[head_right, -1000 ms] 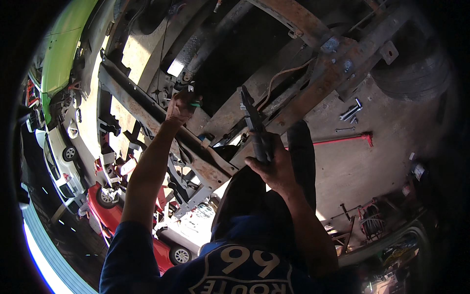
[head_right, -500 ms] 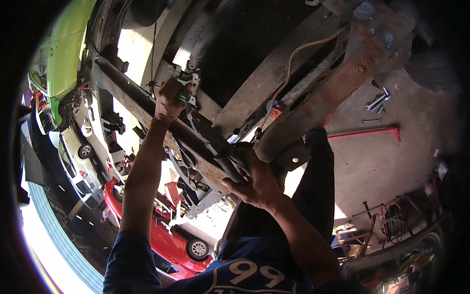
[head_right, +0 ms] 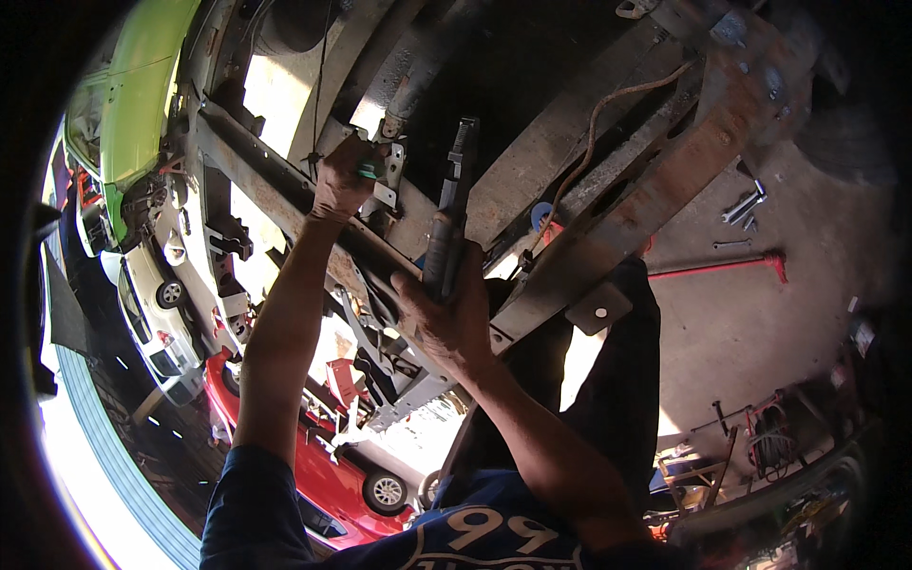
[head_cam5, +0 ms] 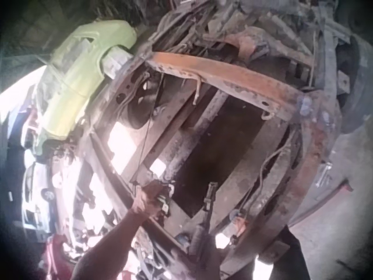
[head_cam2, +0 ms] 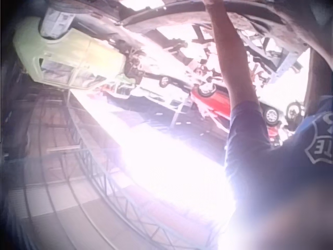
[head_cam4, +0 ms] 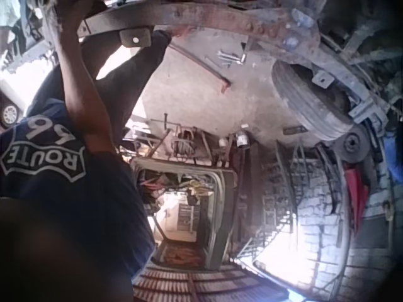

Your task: The person retrieves a screwdriver and pliers from a workbench, walks to a stripped vehicle chassis, and uses the pliers to pull and remove a cable or wire from the frame. The person then uses the screwdriver to pry and adjust components on the chassis.

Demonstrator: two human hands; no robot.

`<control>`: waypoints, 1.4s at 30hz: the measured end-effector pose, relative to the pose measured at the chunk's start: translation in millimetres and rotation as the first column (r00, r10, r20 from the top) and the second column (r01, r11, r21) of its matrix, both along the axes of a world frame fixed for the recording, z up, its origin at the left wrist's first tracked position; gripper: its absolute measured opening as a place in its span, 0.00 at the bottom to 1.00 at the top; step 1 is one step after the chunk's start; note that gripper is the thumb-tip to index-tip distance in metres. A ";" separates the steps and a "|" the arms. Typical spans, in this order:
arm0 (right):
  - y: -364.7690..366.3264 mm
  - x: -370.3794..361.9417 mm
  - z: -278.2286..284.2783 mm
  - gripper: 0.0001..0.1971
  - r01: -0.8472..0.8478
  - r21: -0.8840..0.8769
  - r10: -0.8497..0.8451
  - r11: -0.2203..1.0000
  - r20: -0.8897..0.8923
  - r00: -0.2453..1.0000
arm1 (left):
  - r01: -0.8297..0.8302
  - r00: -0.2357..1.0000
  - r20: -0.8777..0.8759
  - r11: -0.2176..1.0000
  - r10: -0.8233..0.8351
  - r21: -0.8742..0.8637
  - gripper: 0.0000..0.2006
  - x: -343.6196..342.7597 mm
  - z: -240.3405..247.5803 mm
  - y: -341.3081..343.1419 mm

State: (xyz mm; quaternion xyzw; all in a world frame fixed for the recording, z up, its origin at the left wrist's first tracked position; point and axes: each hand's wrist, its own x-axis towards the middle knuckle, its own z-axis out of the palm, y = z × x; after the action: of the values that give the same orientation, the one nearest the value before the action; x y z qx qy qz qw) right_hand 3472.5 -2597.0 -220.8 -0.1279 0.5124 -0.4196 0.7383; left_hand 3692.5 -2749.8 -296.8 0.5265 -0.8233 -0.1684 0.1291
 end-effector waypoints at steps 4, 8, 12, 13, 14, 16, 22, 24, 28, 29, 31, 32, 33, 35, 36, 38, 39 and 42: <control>-9.7 20.3 -7.8 0.24 0.032 -0.092 -0.039 0.995 -0.073 0.997 | 0.058 0.998 0.019 0.997 -0.057 -0.044 0.09 -3.1 -2.9 2.5; -1.2 23.3 -14.9 0.24 -0.043 -0.128 0.027 0.991 -0.130 0.991 | 0.019 1.000 0.007 0.997 -0.018 -0.075 0.08 -0.7 -5.8 2.3; 5.8 26.6 -19.0 0.24 -0.072 -0.095 0.057 0.993 -0.148 0.987 | 0.033 0.999 0.041 0.995 -0.029 -0.092 0.07 0.0 -4.4 1.4; 6.0 28.2 -19.3 0.25 -0.049 -0.077 0.041 0.996 -0.104 0.994 | 0.032 0.999 0.043 0.996 -0.028 -0.087 0.06 0.0 -4.3 0.8; 6.1 29.7 -19.0 0.25 -0.015 -0.070 0.011 0.997 -0.069 0.998 | 0.025 0.999 0.044 0.996 -0.022 -0.084 0.06 -0.2 -4.2 0.8; 5.1 32.8 -17.6 0.25 0.002 -0.017 -0.002 1.000 0.012 1.000 | 0.033 0.999 0.038 0.998 -0.031 -0.053 0.05 -0.1 -4.7 0.3; -9.6 47.4 -16.5 0.25 0.060 0.042 -0.059 0.997 -0.020 0.998 | 0.044 0.995 0.087 0.998 -0.047 0.041 0.12 1.8 -7.5 -4.1; -18.1 53.0 -19.0 0.27 0.113 0.045 -0.110 0.993 -0.076 0.991 | 0.011 0.990 0.141 0.997 -0.022 0.080 0.15 2.4 -8.0 -3.6; -36.3 65.9 -18.2 0.27 0.289 0.017 -0.273 0.957 -0.274 0.922 | 0.019 0.997 0.078 0.995 -0.026 0.093 0.16 4.8 -7.7 -2.8; -39.8 74.9 -12.3 0.27 0.343 -0.004 -0.327 0.940 -0.307 0.894 | 0.029 0.996 0.080 0.995 -0.037 0.098 0.16 5.6 -7.6 -3.0; -41.5 82.7 -2.9 0.27 0.062 0.127 -0.026 0.990 -0.269 0.963 | 0.044 0.995 0.083 0.993 -0.053 0.114 0.16 7.0 -7.8 -2.5; -41.7 85.2 0.4 0.28 0.009 0.156 0.023 0.988 -0.201 0.979 | 0.038 0.995 0.088 0.993 -0.048 0.110 0.16 7.6 -8.2 -2.4; -41.3 87.5 3.3 0.29 -0.030 0.191 0.058 0.981 -0.142 0.988 | 0.040 0.995 0.090 0.993 -0.050 0.108 0.16 8.0 -8.5 -2.6; -41.0 86.4 2.9 0.29 0.034 0.195 -0.012 0.980 -0.113 0.994 | 0.027 0.995 0.095 0.995 -0.036 0.095 0.15 8.2 -9.4 -3.4; -41.1 86.4 2.4 0.28 0.135 0.186 -0.110 0.973 -0.139 0.984 | 0.008 0.995 0.099 0.994 -0.018 0.106 0.15 7.9 -9.3 -1.8; -42.7 83.2 -2.1 0.27 0.350 0.145 -0.317 0.926 -0.208 0.925 | -0.004 0.993 0.120 0.994 -0.009 0.112 0.15 7.7 -9.3 -3.0; -45.9 83.6 -4.6 0.27 0.486 0.074 -0.467 0.871 -0.181 0.865 | -0.007 0.990 0.139 0.993 -0.010 0.119 0.15 7.8 -8.9 -1.9; -50.9 89.6 -1.3 0.27 0.003 0.206 0.038 0.979 -0.194 0.980 | 0.000 0.987 0.158 0.995 -0.015 0.097 0.16 8.9 -7.7 -1.6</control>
State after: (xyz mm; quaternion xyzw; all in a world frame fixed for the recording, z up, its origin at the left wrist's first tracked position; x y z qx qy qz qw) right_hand 3562.1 -2647.9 -222.1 -0.0962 0.6222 -0.3433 0.6970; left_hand 3701.3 -2751.3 -304.5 0.5408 -0.8237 -0.1663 0.0367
